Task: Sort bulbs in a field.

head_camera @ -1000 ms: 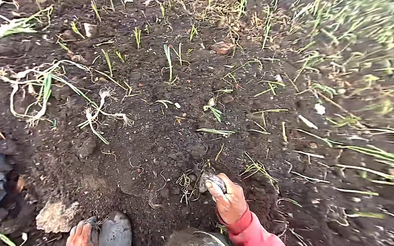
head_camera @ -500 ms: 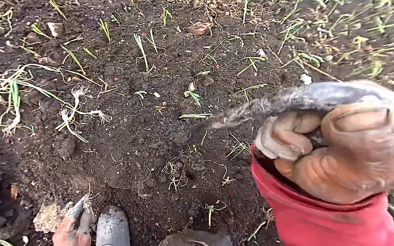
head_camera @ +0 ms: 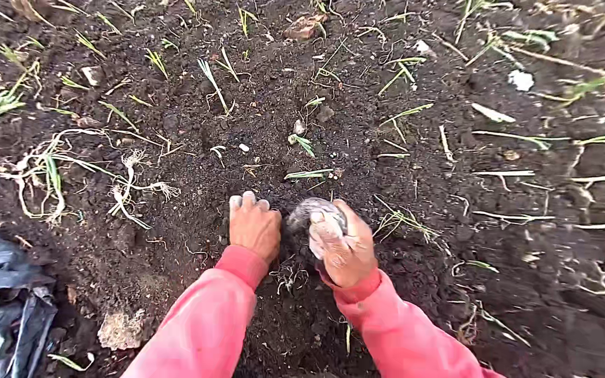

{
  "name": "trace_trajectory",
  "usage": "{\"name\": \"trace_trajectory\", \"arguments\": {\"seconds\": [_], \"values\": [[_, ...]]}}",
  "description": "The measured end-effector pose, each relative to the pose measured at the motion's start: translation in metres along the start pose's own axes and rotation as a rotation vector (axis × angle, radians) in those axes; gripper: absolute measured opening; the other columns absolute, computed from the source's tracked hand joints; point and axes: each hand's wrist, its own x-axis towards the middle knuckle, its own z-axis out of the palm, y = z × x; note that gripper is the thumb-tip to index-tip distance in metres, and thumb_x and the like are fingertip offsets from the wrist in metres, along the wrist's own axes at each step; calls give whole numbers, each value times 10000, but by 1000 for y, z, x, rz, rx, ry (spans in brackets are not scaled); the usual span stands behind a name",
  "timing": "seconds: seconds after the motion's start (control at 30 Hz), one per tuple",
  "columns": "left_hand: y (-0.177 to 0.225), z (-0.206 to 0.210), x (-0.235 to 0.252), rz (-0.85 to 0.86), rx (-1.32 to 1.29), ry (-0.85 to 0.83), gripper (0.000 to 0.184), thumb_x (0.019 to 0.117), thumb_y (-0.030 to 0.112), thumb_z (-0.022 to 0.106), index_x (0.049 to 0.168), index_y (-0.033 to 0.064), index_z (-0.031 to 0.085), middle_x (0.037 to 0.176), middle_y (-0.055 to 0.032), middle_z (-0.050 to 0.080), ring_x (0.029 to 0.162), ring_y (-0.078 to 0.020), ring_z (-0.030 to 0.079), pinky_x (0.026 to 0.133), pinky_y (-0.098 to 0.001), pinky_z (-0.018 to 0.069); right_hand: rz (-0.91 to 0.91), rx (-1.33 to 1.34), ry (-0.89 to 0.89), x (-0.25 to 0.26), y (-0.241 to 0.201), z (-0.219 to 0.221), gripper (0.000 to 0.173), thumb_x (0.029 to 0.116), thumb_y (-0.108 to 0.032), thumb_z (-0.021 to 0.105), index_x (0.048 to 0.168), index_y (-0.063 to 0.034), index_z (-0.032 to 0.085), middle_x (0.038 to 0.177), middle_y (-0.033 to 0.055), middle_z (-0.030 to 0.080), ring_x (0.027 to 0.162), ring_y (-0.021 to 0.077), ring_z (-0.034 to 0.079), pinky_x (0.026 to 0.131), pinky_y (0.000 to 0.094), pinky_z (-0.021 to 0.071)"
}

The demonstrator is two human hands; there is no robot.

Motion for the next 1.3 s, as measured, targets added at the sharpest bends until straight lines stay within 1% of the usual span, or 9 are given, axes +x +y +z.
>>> {"name": "trace_trajectory", "arguments": {"seconds": [0.13,0.23,0.33,0.43,0.53,0.67,0.77,1.03,1.3], "values": [[3,22,2,32,-15,-106,157,958,277,674,1015,217,806,1135,-45,728,1264,-304,555,1120,-547,354,-141,2,41,-31,-20,-27,250,1030,-494,556,1054,-254,619,620,-130,506,465,18,482,414,235,437],[-35,8,-34,-16,-185,184,270,916,427,746,1140,284,795,1160,-30,706,1201,-280,590,1090,-572,389,-80,-128,-26,-46,0,-30,390,1022,-560,529,984,-175,574,599,-68,489,447,53,485,401,277,444],[-118,-30,-59,-483,-135,517,357,947,428,701,1192,178,769,1114,-115,743,1093,-364,666,950,-636,469,-109,-227,-100,-50,-32,-47,488,1038,-567,497,1072,-93,607,688,35,577,544,81,566,491,307,505],[-192,-55,-60,-1001,-131,294,526,985,472,634,1352,96,622,1225,-173,720,1219,-423,629,1046,-710,389,-140,-231,-173,-57,-57,-49,498,1047,-547,496,1044,-61,608,717,52,601,591,62,590,553,277,524],[-207,-42,-59,-1080,-245,218,375,969,321,689,1284,119,689,1234,-186,715,1235,-445,617,1030,-724,406,-135,-201,-189,-68,-18,-32,446,1031,-572,510,982,-137,594,640,-23,549,513,38,554,461,249,492],[-183,-36,-93,-831,-409,576,245,945,169,726,1187,142,751,1030,-74,788,976,-256,741,912,-557,536,-125,-102,-195,-59,-36,-29,356,1014,-541,569,1011,-191,629,652,-67,547,504,30,533,435,242,472],[-139,-20,-141,-531,-589,545,228,893,105,767,1120,130,763,944,0,773,781,-81,715,728,-332,610,-241,-10,-163,-47,-87,-38,244,1015,-494,578,1131,-292,651,780,-151,604,594,-42,560,488,156,484],[-44,11,-128,-253,-411,215,80,890,231,763,916,180,819,917,-15,743,999,-257,656,900,-497,523,-151,-220,-238,-72,15,32,442,1012,-518,543,917,-93,617,607,-30,556,506,41,556,457,263,491],[-23,69,-110,105,-143,92,182,985,291,630,1039,266,802,1114,-19,719,1200,-263,605,1149,-561,347,-211,-303,-201,-90,-30,-35,480,1043,-558,488,1023,-89,587,696,41,582,586,50,602,529,235,519]]}}
